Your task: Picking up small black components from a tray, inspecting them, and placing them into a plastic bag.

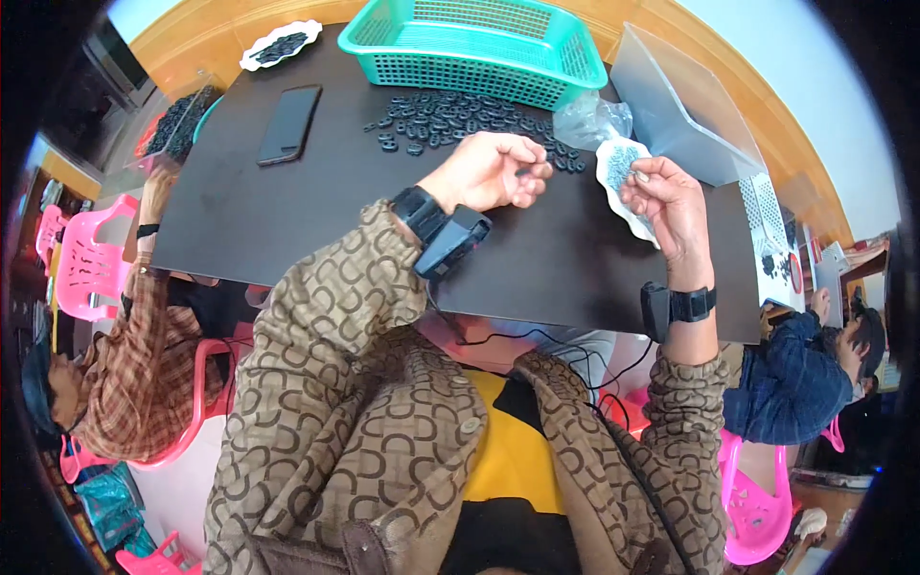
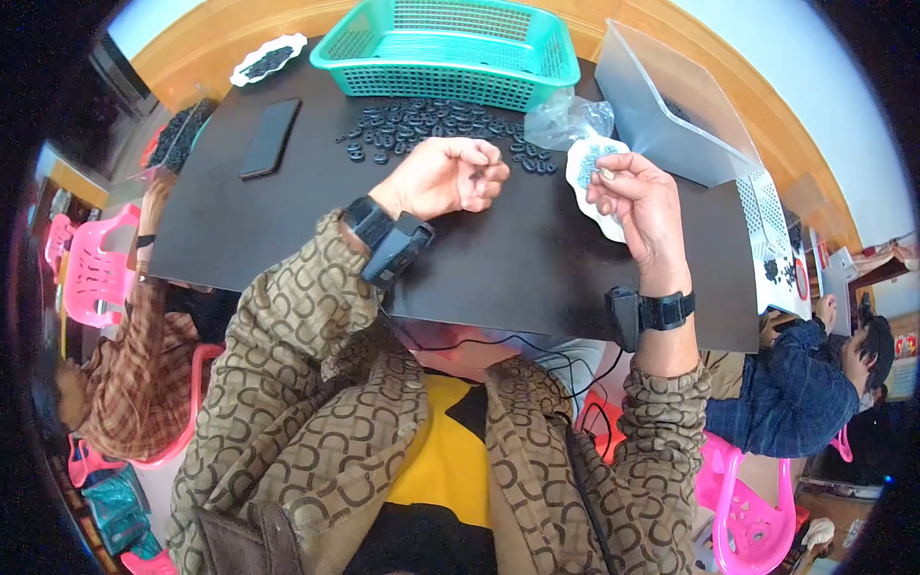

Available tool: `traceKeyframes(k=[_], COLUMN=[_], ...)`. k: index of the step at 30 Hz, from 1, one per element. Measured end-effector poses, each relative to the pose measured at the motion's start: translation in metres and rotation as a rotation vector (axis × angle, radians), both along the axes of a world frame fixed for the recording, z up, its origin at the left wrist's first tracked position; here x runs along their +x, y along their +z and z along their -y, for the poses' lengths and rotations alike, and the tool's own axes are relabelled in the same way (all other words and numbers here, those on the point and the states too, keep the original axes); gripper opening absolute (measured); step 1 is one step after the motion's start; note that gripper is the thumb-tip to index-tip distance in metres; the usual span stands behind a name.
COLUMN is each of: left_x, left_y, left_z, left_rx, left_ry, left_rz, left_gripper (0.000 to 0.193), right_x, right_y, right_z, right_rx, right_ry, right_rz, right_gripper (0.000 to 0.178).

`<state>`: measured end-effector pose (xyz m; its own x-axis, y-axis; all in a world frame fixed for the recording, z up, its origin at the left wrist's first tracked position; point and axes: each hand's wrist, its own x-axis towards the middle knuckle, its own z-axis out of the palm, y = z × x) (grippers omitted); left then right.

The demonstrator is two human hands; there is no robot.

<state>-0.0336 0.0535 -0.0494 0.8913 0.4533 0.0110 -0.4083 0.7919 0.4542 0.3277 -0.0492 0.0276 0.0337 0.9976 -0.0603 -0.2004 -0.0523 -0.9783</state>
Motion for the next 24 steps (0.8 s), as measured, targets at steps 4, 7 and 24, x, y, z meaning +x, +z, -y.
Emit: traceKeyframes(k=[4, 7, 24], left_x=[-0.002, 0.011, 0.008], left_y=[0.008, 0.044, 0.051], left_z=[-0.002, 0.025, 0.021], left_rx=[0.037, 0.255, 0.413], left_ry=[0.061, 0.344, 0.622], left_rz=[-0.103, -0.325, -0.531], left_gripper=[0.022, 0.018, 0.015], right_x=[-0.062, -0.079, -0.117], right_y=[0.016, 0.015, -0.008], right_z=[-0.018, -0.028, -0.063], right_rx=[0.057, 0.098, 0.157], right_ry=[0.108, 0.093, 0.121], right_rz=[0.093, 0.182, 0.221], right_gripper=[0.015, 0.016, 0.011])
